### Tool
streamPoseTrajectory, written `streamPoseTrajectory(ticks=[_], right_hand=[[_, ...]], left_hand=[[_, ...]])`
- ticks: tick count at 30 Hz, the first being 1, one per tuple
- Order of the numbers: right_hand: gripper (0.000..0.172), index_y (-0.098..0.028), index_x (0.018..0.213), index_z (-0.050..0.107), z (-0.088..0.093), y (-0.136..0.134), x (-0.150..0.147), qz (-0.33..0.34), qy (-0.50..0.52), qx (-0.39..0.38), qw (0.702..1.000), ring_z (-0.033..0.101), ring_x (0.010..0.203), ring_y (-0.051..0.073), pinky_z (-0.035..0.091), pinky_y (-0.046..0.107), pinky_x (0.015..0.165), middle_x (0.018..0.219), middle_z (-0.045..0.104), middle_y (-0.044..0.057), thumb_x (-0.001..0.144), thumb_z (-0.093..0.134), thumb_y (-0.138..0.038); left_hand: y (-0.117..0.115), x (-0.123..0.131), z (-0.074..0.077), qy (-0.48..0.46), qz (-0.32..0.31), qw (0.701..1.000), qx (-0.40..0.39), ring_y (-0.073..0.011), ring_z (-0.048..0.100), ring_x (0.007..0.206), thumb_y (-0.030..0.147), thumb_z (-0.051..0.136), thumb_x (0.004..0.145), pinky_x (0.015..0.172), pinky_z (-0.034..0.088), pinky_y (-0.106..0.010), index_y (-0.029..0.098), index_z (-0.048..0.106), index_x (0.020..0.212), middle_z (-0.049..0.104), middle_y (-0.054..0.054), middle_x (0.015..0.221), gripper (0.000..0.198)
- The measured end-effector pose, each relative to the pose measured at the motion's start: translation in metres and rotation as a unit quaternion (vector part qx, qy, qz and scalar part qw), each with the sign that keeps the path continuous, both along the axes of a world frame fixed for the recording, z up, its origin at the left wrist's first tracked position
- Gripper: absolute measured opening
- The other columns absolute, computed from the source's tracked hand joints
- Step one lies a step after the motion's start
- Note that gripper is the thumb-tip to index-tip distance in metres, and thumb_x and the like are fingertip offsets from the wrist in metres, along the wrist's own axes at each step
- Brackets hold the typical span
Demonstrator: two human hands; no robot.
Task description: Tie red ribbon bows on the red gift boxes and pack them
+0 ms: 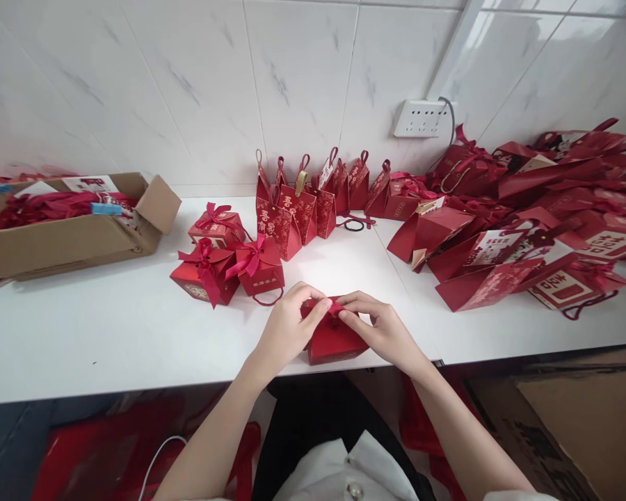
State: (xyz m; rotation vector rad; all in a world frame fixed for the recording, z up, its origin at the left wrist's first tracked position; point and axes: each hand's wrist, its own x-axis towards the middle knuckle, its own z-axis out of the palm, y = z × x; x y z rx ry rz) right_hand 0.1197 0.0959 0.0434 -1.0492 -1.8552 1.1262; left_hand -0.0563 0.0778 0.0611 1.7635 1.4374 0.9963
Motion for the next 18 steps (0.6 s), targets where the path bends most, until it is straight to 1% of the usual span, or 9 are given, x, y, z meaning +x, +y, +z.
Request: streamPoseTrajectory(ticks=[2,6,9,13,15,16,18], right_hand=[[0.019,-0.023,0.079,0.071,0.0001,-0.0001,0.0007,-0.005,0.002,-0.006,1.0,0.061,0.091,0.019,0.046,0.032,0.076,0.097,0.067,0.005,0.087,0.055,-0.028],[0.026,-0.023,0.077,0.071,0.0003,-0.0011,0.0002,0.009,0.002,0.002,1.0,0.061,0.095,0.019,0.046,0.032,0.079,0.1,0.067,0.006,0.089,0.049,-0.028],[0.021,-0.022,0.073,0.07,-0.0019,-0.0008,-0.0019,-0.026,-0.014,0.01,1.0,0.061,0.091,0.019,0.046,0.033,0.078,0.097,0.067,0.006,0.085,0.054,-0.028],[0.011,-0.02,0.069,0.062,-0.0064,0.0016,-0.005,-0.08,-0.005,0.007,0.997,0.062,0.08,0.018,0.047,0.032,0.075,0.083,0.067,0.003,0.078,0.062,-0.027],[0.006,-0.021,0.075,0.06,-0.0077,0.0025,-0.0064,-0.093,-0.003,0.003,0.996,0.061,0.074,0.017,0.048,0.031,0.071,0.079,0.067,0.002,0.077,0.063,-0.026],[0.005,-0.021,0.08,0.061,-0.008,0.0027,-0.0069,-0.095,-0.005,0.003,0.995,0.061,0.073,0.016,0.048,0.031,0.07,0.08,0.067,0.001,0.077,0.062,-0.025],[0.012,-0.022,0.09,0.064,-0.0077,0.0029,-0.0078,-0.088,-0.013,0.005,0.996,0.062,0.075,0.016,0.048,0.031,0.072,0.084,0.068,0.002,0.078,0.061,-0.023]], left_hand=[[0.0001,-0.0011,0.0003,-0.002,0.001,1.0,-0.008,-0.0137,0.058,0.077,0.034,0.049,0.089,0.072,0.045,-0.026,0.019,0.059,0.079,0.061,0.0,0.082,0.021],[0.0,-0.0025,-0.0001,-0.009,-0.006,1.0,-0.011,-0.0136,0.057,0.077,0.035,0.049,0.089,0.073,0.045,-0.026,0.019,0.059,0.078,0.061,0.0,0.083,0.021],[0.0003,-0.0032,-0.0015,-0.011,-0.006,1.0,-0.013,-0.0137,0.057,0.079,0.035,0.05,0.089,0.074,0.044,-0.026,0.019,0.059,0.079,0.06,0.0,0.083,0.02],[0.0012,-0.0037,-0.0026,-0.013,0.001,1.0,-0.016,-0.0139,0.057,0.078,0.035,0.051,0.088,0.073,0.044,-0.026,0.02,0.06,0.079,0.06,0.0,0.082,0.02],[0.0013,-0.0036,-0.0024,-0.017,0.0,1.0,-0.02,-0.0139,0.056,0.077,0.035,0.051,0.088,0.072,0.044,-0.026,0.02,0.06,0.079,0.06,0.0,0.081,0.02],[0.0013,-0.0036,-0.0022,-0.019,-0.001,1.0,-0.022,-0.0138,0.056,0.077,0.035,0.051,0.088,0.072,0.044,-0.026,0.02,0.06,0.08,0.06,0.0,0.081,0.02],[0.0012,-0.0036,-0.0017,-0.022,-0.005,0.999,-0.025,-0.0137,0.056,0.077,0.035,0.051,0.088,0.071,0.044,-0.026,0.02,0.06,0.08,0.06,0.0,0.081,0.02]])
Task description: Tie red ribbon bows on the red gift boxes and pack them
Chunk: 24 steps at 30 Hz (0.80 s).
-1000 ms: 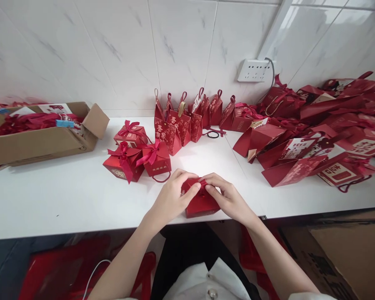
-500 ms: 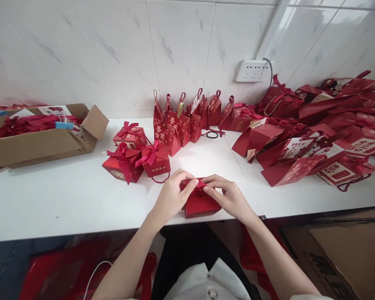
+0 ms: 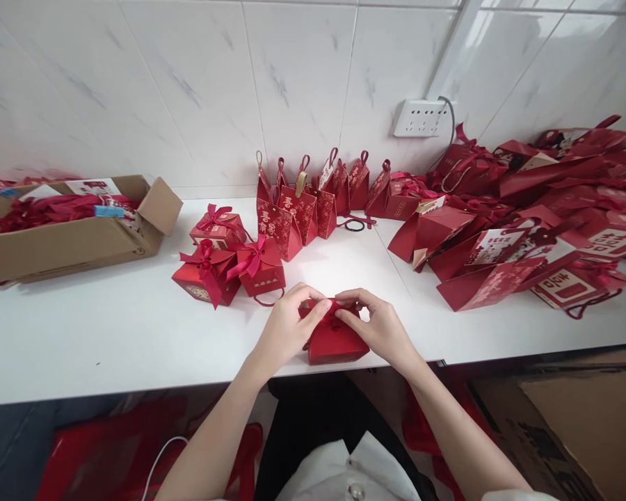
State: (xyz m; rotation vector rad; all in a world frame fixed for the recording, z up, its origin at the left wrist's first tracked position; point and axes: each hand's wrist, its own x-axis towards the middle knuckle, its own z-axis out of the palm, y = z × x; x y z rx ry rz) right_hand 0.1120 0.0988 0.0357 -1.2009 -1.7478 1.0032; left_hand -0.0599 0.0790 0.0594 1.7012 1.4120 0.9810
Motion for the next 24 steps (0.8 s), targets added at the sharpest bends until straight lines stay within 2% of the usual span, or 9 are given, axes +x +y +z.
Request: streamPoseTrajectory(ticks=[2,11,14,17,20,24], right_hand=[[0.015,-0.023,0.093,0.066,0.001,0.0,-0.001,0.015,-0.014,0.006,1.0,0.061,0.077,0.016,0.047,0.031,0.073,0.084,0.067,0.002,0.08,0.059,-0.021],[0.009,-0.023,0.08,0.065,0.0,0.002,-0.003,0.044,-0.046,0.046,0.997,0.055,0.078,0.018,0.044,0.032,0.071,0.077,0.063,0.002,0.083,0.057,-0.02],[0.008,-0.022,0.08,0.064,0.001,0.0,-0.003,0.04,-0.042,0.047,0.997,0.056,0.079,0.018,0.045,0.032,0.07,0.079,0.063,0.002,0.084,0.057,-0.021],[0.008,-0.023,0.082,0.064,0.0,-0.002,-0.004,0.04,-0.023,0.053,0.998,0.057,0.083,0.018,0.045,0.032,0.07,0.085,0.066,0.003,0.084,0.056,-0.021],[0.009,-0.023,0.083,0.065,-0.003,-0.003,-0.007,0.028,-0.012,0.051,0.998,0.058,0.083,0.019,0.046,0.031,0.069,0.086,0.068,0.003,0.083,0.056,-0.021],[0.008,-0.023,0.082,0.066,-0.004,-0.003,-0.01,0.004,-0.02,0.032,0.999,0.058,0.074,0.018,0.046,0.031,0.065,0.078,0.066,0.002,0.081,0.058,-0.023]], left_hand=[[0.0,-0.001,0.0,0.0,-0.002,1.0,0.003,-0.0137,0.056,0.077,0.035,0.051,0.088,0.071,0.044,-0.026,0.02,0.06,0.08,0.06,0.0,0.081,0.02],[-0.002,-0.008,0.003,0.031,-0.02,0.999,0.017,-0.012,0.055,0.072,0.034,0.05,0.089,0.069,0.044,-0.025,0.021,0.059,0.079,0.059,0.001,0.082,0.019],[-0.006,-0.012,0.008,0.081,0.025,0.996,0.012,-0.0126,0.056,0.07,0.038,0.052,0.086,0.067,0.045,-0.026,0.021,0.06,0.085,0.061,-0.001,0.09,0.019],[-0.013,-0.015,0.013,0.164,0.062,0.984,-0.038,-0.0173,0.061,0.077,0.044,0.052,0.084,0.069,0.046,-0.029,0.022,0.059,0.09,0.064,-0.003,0.094,0.024],[-0.019,-0.017,0.016,0.224,0.032,0.969,-0.097,-0.0211,0.063,0.079,0.045,0.05,0.084,0.067,0.046,-0.03,0.022,0.058,0.089,0.067,-0.002,0.086,0.025],[-0.025,-0.018,0.018,0.291,-0.036,0.954,-0.06,-0.0218,0.064,0.078,0.034,0.057,0.082,0.063,0.045,-0.03,0.025,0.053,0.101,0.065,-0.002,0.099,0.022]])
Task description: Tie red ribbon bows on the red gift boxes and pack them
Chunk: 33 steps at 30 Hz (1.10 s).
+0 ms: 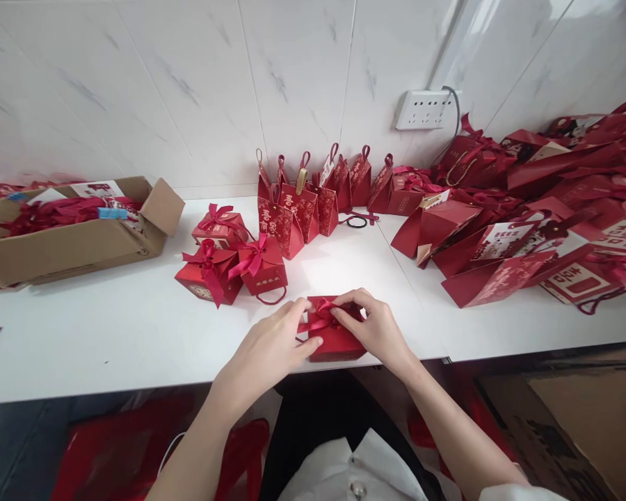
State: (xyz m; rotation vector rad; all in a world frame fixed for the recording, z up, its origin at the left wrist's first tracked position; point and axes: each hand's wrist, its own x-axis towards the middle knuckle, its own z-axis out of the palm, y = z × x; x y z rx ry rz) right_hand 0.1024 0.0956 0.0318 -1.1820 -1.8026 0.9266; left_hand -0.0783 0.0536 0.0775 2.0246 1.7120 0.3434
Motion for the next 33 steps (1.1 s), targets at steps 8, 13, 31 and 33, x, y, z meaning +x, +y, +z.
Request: streamPoseTrajectory(ticks=[8,13,31,33], right_hand=[[0.01,-0.023,0.082,0.068,0.003,0.0,-0.001,0.0,-0.006,0.011,1.0,0.057,0.074,0.019,0.046,0.032,0.065,0.076,0.066,0.002,0.082,0.058,-0.022],[0.009,-0.024,0.081,0.068,0.002,-0.001,-0.001,0.001,0.001,0.026,1.0,0.056,0.076,0.02,0.046,0.033,0.066,0.075,0.067,0.002,0.082,0.059,-0.022],[0.019,-0.025,0.073,0.065,0.001,0.002,0.002,0.061,-0.023,0.052,0.997,0.054,0.078,0.019,0.046,0.035,0.074,0.077,0.067,0.002,0.083,0.053,-0.014],[0.017,-0.025,0.077,0.066,0.0,0.002,0.002,0.052,-0.013,0.041,0.998,0.055,0.079,0.019,0.046,0.034,0.071,0.079,0.067,0.002,0.082,0.054,-0.015]], left_hand=[[-0.001,-0.001,0.002,0.127,-0.113,0.975,0.144,-0.0127,0.056,0.056,0.019,0.04,0.092,0.049,0.037,-0.026,0.021,0.056,0.091,0.06,-0.001,0.092,0.016],[0.006,0.002,0.005,0.171,-0.161,0.942,0.241,-0.0131,0.055,0.058,0.025,0.035,0.095,0.047,0.033,-0.026,0.016,0.059,0.085,0.059,-0.003,0.082,0.027],[0.069,-0.001,-0.008,-0.159,-0.099,0.982,0.031,-0.0146,0.059,0.074,0.035,0.053,0.085,0.067,0.045,-0.026,0.023,0.058,0.083,0.065,0.003,0.083,0.013],[0.068,0.0,-0.014,-0.177,-0.081,0.98,0.032,-0.0136,0.058,0.07,0.035,0.052,0.086,0.065,0.044,-0.025,0.022,0.056,0.082,0.063,0.003,0.079,0.015]])
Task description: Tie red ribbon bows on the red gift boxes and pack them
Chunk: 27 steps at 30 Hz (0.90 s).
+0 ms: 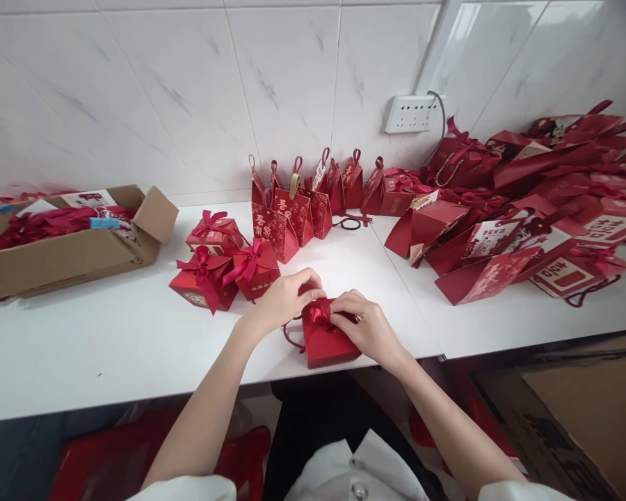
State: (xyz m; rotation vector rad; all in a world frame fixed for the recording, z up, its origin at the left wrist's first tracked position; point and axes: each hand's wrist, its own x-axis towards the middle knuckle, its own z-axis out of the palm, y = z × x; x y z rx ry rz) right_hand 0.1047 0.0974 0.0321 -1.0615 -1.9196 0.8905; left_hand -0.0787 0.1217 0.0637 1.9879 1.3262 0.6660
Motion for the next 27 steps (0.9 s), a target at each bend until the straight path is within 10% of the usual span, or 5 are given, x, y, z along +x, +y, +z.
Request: streamPoseTrajectory(ticks=[11,17,27], right_hand=[[0.011,-0.023,0.076,0.063,0.003,-0.003,-0.002,-0.037,0.023,-0.007,0.999,0.056,0.074,0.018,0.045,0.032,0.067,0.073,0.065,0.002,0.08,0.054,-0.017],[0.009,-0.023,0.077,0.062,0.0,-0.005,-0.002,-0.052,0.037,-0.013,0.998,0.056,0.075,0.018,0.046,0.031,0.064,0.074,0.064,0.002,0.08,0.054,-0.019],[0.008,-0.023,0.075,0.06,-0.002,-0.007,-0.004,-0.079,0.047,0.01,0.996,0.056,0.074,0.019,0.047,0.032,0.067,0.072,0.062,0.002,0.079,0.055,-0.018]], left_hand=[[-0.026,0.004,-0.02,-0.013,-0.021,0.993,0.112,-0.0188,0.056,0.089,0.014,0.049,0.083,0.08,0.046,-0.034,0.02,0.061,0.084,0.064,-0.004,0.086,0.013],[-0.047,0.017,-0.021,0.077,0.069,0.972,0.213,-0.0207,0.054,0.091,0.01,0.046,0.083,0.086,0.038,-0.04,0.019,0.06,0.086,0.064,-0.005,0.092,0.017],[-0.065,0.035,-0.02,0.037,0.178,0.977,0.115,-0.0222,0.06,0.095,0.036,0.058,0.084,0.101,0.021,-0.05,0.022,0.056,0.111,0.068,-0.005,0.101,0.03]])
